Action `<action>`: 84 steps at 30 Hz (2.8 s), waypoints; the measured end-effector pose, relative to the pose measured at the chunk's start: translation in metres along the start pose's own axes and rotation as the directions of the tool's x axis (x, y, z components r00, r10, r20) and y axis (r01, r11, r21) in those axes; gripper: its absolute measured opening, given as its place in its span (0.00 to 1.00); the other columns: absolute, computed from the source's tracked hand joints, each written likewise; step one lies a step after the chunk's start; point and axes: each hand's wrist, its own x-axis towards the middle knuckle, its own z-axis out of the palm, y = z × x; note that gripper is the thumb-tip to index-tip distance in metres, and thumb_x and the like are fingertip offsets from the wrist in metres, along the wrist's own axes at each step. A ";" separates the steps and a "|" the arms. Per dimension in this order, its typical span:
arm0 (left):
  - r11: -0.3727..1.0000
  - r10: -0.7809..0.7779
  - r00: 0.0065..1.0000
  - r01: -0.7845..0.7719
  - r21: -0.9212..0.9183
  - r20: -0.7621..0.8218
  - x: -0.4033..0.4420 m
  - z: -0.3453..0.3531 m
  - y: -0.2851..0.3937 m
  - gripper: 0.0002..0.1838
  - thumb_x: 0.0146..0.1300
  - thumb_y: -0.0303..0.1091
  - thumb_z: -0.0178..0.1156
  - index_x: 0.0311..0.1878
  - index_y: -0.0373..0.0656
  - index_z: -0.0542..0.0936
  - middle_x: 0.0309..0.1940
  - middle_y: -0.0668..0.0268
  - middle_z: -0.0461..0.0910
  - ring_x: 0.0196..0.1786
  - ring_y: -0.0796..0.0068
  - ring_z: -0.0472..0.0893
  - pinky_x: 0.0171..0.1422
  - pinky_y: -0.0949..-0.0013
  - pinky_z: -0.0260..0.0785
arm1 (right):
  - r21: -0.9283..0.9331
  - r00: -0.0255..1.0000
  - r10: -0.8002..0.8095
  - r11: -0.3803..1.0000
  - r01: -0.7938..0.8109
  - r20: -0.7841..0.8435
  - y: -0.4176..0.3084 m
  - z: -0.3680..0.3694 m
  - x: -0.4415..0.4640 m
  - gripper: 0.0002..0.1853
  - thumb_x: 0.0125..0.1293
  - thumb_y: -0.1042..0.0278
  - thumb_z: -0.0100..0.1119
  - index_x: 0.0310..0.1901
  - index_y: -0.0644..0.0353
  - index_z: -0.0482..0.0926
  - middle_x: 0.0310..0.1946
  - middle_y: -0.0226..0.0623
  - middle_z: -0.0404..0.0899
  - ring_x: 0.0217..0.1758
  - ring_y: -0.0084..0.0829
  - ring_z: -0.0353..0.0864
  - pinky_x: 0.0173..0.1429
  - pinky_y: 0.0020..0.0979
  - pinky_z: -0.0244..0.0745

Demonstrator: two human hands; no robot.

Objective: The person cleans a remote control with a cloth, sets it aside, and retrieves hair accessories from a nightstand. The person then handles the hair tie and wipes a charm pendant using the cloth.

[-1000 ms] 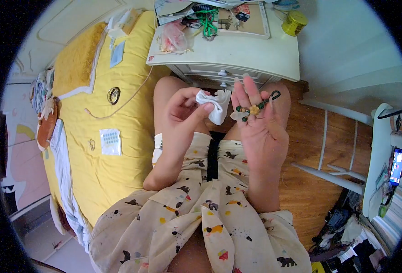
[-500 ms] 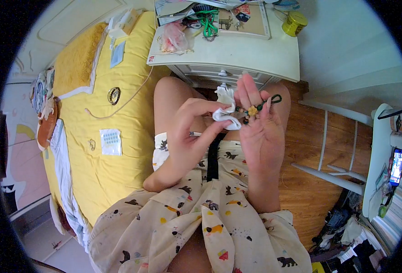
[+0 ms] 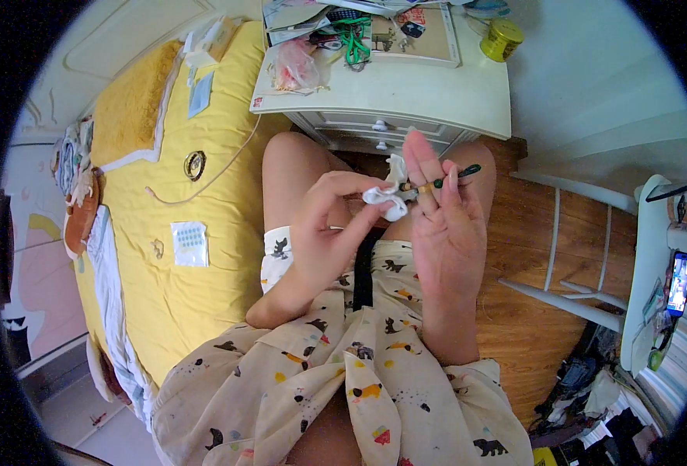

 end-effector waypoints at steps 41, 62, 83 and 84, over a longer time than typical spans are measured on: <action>0.749 -0.408 0.913 0.326 -0.576 -0.014 0.006 0.011 -0.003 0.13 0.55 0.20 0.64 0.42 0.37 0.74 0.37 0.70 0.78 0.41 0.83 0.74 0.48 0.78 0.65 | -0.277 0.989 -0.145 0.950 0.145 0.022 0.018 0.005 -0.001 0.12 0.75 0.69 0.40 0.54 0.63 0.69 0.64 0.63 0.60 0.73 0.49 0.56 0.75 0.40 0.50; 0.971 0.189 0.979 -0.199 0.135 0.079 0.011 0.002 -0.006 0.13 0.48 0.21 0.66 0.39 0.41 0.78 0.32 0.62 0.78 0.34 0.64 0.76 0.39 0.67 0.71 | -0.326 0.986 -0.155 0.937 0.129 -0.055 0.021 0.010 -0.003 0.13 0.75 0.67 0.41 0.55 0.66 0.66 0.63 0.62 0.64 0.70 0.42 0.62 0.73 0.37 0.53; 0.997 0.055 0.996 -0.058 0.050 0.063 -0.001 0.009 -0.010 0.13 0.50 0.19 0.66 0.42 0.35 0.80 0.37 0.60 0.82 0.41 0.68 0.80 0.44 0.71 0.73 | -0.244 0.984 -0.126 0.965 0.092 -0.128 0.009 0.011 0.001 0.14 0.75 0.69 0.39 0.57 0.66 0.62 0.66 0.61 0.59 0.74 0.49 0.54 0.72 0.37 0.54; 0.999 0.007 0.998 -0.010 0.033 0.070 -0.002 0.009 -0.011 0.13 0.51 0.19 0.66 0.42 0.35 0.80 0.38 0.60 0.82 0.40 0.69 0.81 0.44 0.72 0.73 | -0.253 0.984 -0.137 0.962 0.105 -0.111 0.010 0.008 0.000 0.14 0.75 0.69 0.38 0.57 0.67 0.62 0.66 0.61 0.59 0.74 0.49 0.53 0.73 0.38 0.52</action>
